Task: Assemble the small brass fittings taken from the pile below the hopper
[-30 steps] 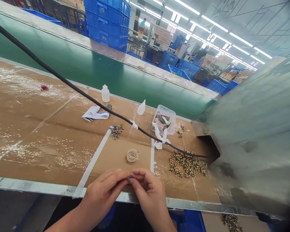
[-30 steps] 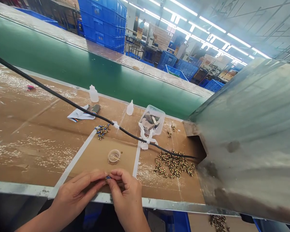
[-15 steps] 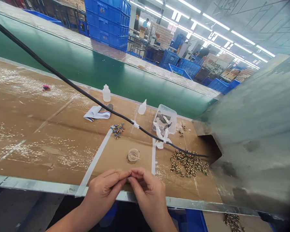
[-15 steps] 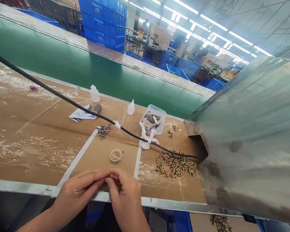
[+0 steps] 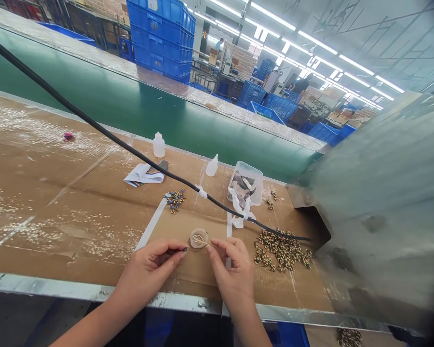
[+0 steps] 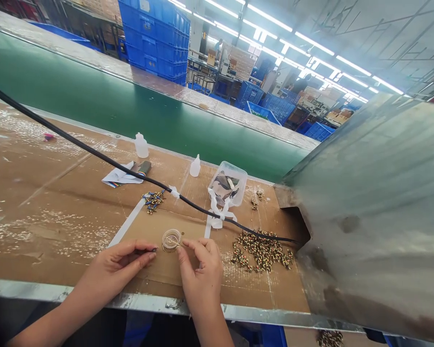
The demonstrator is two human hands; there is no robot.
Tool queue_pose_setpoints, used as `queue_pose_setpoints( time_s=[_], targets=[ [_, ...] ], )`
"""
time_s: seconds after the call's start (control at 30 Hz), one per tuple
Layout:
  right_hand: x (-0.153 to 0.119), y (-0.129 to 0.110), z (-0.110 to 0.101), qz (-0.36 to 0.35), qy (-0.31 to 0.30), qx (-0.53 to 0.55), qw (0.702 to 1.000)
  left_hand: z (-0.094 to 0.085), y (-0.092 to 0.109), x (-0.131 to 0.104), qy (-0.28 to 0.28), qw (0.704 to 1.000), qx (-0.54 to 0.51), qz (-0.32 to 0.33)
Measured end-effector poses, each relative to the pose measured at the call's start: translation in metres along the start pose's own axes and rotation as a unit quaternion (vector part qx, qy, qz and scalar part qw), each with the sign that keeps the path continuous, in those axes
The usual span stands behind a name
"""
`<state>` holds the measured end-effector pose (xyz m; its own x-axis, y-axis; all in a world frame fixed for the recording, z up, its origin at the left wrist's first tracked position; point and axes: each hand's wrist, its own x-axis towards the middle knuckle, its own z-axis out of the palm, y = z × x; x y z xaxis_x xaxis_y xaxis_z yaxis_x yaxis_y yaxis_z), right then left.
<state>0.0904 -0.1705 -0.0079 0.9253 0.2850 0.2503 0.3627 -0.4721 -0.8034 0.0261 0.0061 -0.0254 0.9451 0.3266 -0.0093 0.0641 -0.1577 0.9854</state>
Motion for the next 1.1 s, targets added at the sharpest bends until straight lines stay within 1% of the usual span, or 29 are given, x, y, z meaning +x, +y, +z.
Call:
queue_pose_setpoints(
  time_s=[0.13,0.37,0.5,0.67,0.73,0.93,1.1],
  targets=[
    [0.004,-0.003,0.006,-0.009,-0.011,-0.006,1.0,0.002,-0.004,0.0,-0.003,1.0,-0.014,-0.019],
    [0.007,-0.008,0.006,-0.037,-0.005,-0.021,0.999,0.002,-0.005,-0.004,-0.006,1.0,0.024,-0.01],
    [0.006,-0.009,0.003,-0.04,-0.013,-0.024,0.999,0.003,-0.006,-0.005,-0.004,1.0,0.025,-0.015],
    [0.004,-0.013,-0.008,-0.043,0.027,0.003,0.999,0.003,-0.005,-0.006,-0.01,0.999,0.032,-0.025],
    [0.003,-0.017,-0.011,-0.044,0.032,0.017,0.998,0.003,-0.004,-0.006,-0.01,0.999,0.04,-0.024],
    [-0.002,-0.029,-0.011,-0.061,0.0,0.012,0.998,0.001,-0.001,-0.006,-0.012,0.998,0.056,-0.003],
    [-0.003,-0.031,-0.008,-0.074,-0.006,0.001,0.997,0.002,-0.001,-0.007,-0.002,0.996,0.083,0.014]
  ],
)
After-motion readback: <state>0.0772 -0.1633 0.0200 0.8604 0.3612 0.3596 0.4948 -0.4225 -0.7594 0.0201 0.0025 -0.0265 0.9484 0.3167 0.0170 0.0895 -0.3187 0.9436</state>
